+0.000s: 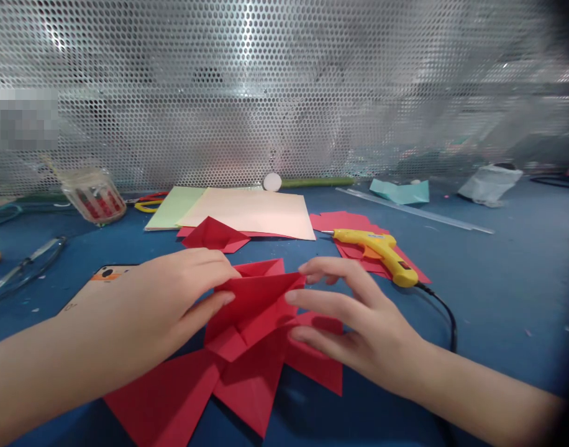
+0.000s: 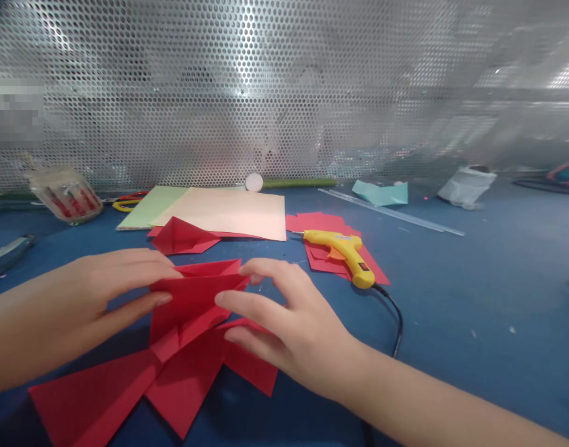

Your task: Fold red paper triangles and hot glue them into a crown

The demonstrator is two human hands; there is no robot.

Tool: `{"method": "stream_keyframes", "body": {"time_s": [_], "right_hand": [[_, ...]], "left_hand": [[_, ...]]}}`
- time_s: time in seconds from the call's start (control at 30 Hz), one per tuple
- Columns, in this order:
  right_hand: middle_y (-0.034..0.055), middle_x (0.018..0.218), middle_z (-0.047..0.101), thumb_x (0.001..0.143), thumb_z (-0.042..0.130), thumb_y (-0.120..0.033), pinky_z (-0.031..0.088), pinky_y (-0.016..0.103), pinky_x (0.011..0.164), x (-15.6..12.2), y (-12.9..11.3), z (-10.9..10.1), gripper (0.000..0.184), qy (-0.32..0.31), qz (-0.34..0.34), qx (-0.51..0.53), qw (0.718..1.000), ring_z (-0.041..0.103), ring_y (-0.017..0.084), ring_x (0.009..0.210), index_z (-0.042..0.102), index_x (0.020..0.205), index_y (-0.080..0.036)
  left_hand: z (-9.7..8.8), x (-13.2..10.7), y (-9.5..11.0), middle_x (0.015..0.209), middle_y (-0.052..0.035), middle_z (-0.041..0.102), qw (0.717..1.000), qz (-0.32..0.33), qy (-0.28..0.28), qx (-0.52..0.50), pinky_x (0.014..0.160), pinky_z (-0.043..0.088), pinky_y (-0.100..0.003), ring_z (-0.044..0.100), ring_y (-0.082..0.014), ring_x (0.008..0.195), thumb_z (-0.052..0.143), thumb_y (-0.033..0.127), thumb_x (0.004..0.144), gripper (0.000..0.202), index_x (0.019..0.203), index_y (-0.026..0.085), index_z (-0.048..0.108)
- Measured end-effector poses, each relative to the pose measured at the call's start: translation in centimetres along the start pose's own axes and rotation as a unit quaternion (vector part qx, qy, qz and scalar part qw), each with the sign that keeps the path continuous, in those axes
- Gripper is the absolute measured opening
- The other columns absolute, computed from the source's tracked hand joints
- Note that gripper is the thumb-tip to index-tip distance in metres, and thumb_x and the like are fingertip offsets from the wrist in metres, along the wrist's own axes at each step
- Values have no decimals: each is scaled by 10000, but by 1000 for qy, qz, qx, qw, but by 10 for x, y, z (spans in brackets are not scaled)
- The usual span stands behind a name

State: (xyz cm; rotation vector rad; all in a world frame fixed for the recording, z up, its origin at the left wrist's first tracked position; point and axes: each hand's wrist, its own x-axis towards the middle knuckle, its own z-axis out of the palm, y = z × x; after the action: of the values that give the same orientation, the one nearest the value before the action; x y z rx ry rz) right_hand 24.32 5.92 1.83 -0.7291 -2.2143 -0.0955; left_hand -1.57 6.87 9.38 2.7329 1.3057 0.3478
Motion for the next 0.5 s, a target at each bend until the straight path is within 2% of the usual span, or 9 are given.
{"method": "stream_keyframes", "body": {"time_s": [0.1,0.2,0.3,0.43,0.5], "right_hand": [[96,1134,596,942,498,-103,565,294,849,1,2,3,232,-42,0,26,999,622,176,1050,660,1047,-229],[102,1137,598,937,505,-91,573,251,788,2,6,5,217,-22,17,56,998,634,147,966,686,970,-206],[91,1115,626,925,554,-117,575,243,747,3,8,3,170,-11,33,80,996,654,135,895,697,926,-209],[29,894,696,912,575,-119,571,271,732,6,8,-2,144,13,64,83,994,674,150,834,662,940,-231],[8,795,675,914,567,-140,554,273,646,7,8,-3,118,57,111,66,990,642,145,714,635,929,-234]], "left_hand": [[3,-5,-1,1229,107,641,999,31,-38,8,931,503,-317,608,-167,1117,357,385,1003,292,1180,409,588],[4,-9,-3,1347,116,581,999,11,-28,42,998,485,-397,557,-219,1225,366,555,983,376,1312,448,514],[0,-8,-5,1357,61,589,999,-2,-20,47,1006,474,-482,542,-284,1248,332,665,952,501,1328,398,528],[-6,1,-9,1305,-45,631,998,-2,-1,63,1003,461,-505,548,-327,1230,235,684,956,656,1288,248,596],[-7,6,-13,1378,-45,575,997,-16,-5,71,1034,432,-515,503,-329,1282,239,676,961,643,1364,268,530]]}}
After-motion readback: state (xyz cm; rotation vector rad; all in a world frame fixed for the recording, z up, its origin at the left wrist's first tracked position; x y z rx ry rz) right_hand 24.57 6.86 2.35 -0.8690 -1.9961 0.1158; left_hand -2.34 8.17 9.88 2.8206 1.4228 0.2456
